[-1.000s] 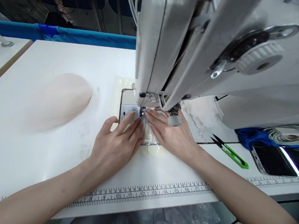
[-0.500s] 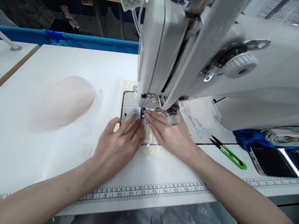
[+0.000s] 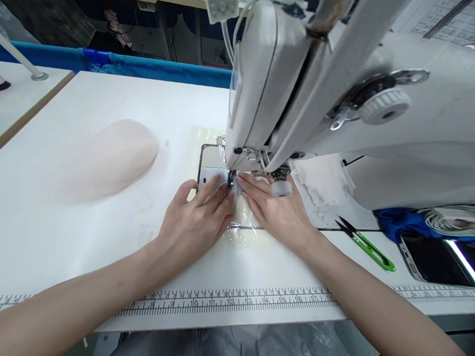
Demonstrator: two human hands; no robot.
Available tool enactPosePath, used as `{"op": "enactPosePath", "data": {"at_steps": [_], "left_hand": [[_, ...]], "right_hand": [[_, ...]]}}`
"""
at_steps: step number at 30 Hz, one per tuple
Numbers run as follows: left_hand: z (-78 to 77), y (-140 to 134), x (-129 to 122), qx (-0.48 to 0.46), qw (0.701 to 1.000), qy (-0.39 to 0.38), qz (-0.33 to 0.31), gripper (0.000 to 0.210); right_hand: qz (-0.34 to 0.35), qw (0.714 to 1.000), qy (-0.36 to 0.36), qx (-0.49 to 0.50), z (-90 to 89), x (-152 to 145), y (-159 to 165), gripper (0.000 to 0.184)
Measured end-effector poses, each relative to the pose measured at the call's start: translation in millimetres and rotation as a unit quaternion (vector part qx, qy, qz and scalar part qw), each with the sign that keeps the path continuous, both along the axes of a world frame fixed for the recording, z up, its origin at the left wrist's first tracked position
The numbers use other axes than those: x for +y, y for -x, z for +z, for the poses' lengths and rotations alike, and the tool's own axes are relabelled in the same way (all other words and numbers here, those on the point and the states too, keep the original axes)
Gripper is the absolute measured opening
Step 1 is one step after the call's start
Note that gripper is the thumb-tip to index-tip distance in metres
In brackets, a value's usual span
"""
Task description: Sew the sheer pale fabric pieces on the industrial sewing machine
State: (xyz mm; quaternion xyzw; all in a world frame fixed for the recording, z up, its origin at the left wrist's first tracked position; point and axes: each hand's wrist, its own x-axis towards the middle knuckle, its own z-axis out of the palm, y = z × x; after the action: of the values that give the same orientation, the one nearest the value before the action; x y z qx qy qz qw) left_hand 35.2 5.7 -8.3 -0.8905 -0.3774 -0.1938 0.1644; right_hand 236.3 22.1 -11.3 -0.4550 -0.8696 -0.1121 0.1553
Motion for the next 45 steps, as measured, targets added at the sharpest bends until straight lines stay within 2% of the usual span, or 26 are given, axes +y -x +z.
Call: {"op": "enactPosePath", "data": {"at_steps": [6, 10, 13, 16, 18, 20, 24, 27, 33, 37, 41, 43, 45], "left_hand": [[0.8, 0.4, 1.0, 0.01, 1.0, 0.001, 0.008, 0.025], [1.2, 1.1, 1.2, 0.001, 1.0, -0.013, -0.002, 0.022], [1.1, 3.8, 3.3, -0.024, 0.999, 0.007, -0.043, 0.026], [3.9, 7.5, 7.1, -0.047, 0.991, 0.103, -0.069, 0.031], [7.4, 8.6, 10.7, -0.041, 0.982, 0.169, -0.067, 0.036], [10.0, 7.6, 15.5, -0.03, 0.977, 0.203, -0.06, 0.04], [9.0, 2.9, 28.1, -0.072, 0.974, 0.214, -0.037, 0.025], [8.3, 3.1, 36.9, -0.111, 0.962, 0.247, -0.034, 0.03], [15.4, 11.3, 44.8, -0.176, 0.928, 0.321, -0.073, 0.029], [10.3, 15.0, 37.8, -0.152, 0.944, 0.279, -0.089, 0.027], [2.5, 16.8, 22.4, -0.074, 0.986, 0.115, -0.1, 0.024], [2.5, 16.5, 14.2, -0.025, 0.994, 0.032, -0.104, 0.024], [4.9, 15.5, 6.9, 0.017, 0.995, -0.007, -0.094, 0.024]], "right_hand": [[0.008, 1.0, -0.007, -0.005, 0.9, 1.8, -3.5, 0.031], [0.02, 1.0, -0.008, 0.005, 17.0, -9.1, -4.0, 0.023], [0.018, 0.995, 0.099, 0.012, 32.6, -21.0, -1.9, 0.021], [0.006, 0.975, 0.22, 0.02, 41.0, -26.8, -0.4, 0.011], [-0.017, 0.968, 0.248, 0.044, 41.5, -25.9, -0.9, 0.012], [-0.039, 0.964, 0.248, 0.085, 39.5, -23.0, -2.4, 0.016], [-0.043, 0.962, 0.211, 0.167, 33.5, -16.3, -4.8, 0.019], [-0.037, 0.969, 0.188, 0.157, 27.9, -13.0, -4.5, 0.024], [-0.033, 0.98, 0.118, 0.156, 16.4, -12.3, -0.5, 0.03], [-0.009, 0.989, 0.074, 0.126, 15.5, -15.1, -0.1, 0.026], [0.047, 0.998, 0.024, 0.047, 15.3, -16.3, -1.9, 0.016], [0.068, 0.997, 0.016, 0.039, 14.4, -16.1, -2.5, 0.015], [0.08, 0.996, 0.014, 0.047, 13.6, -16.1, -2.7, 0.015]]}}
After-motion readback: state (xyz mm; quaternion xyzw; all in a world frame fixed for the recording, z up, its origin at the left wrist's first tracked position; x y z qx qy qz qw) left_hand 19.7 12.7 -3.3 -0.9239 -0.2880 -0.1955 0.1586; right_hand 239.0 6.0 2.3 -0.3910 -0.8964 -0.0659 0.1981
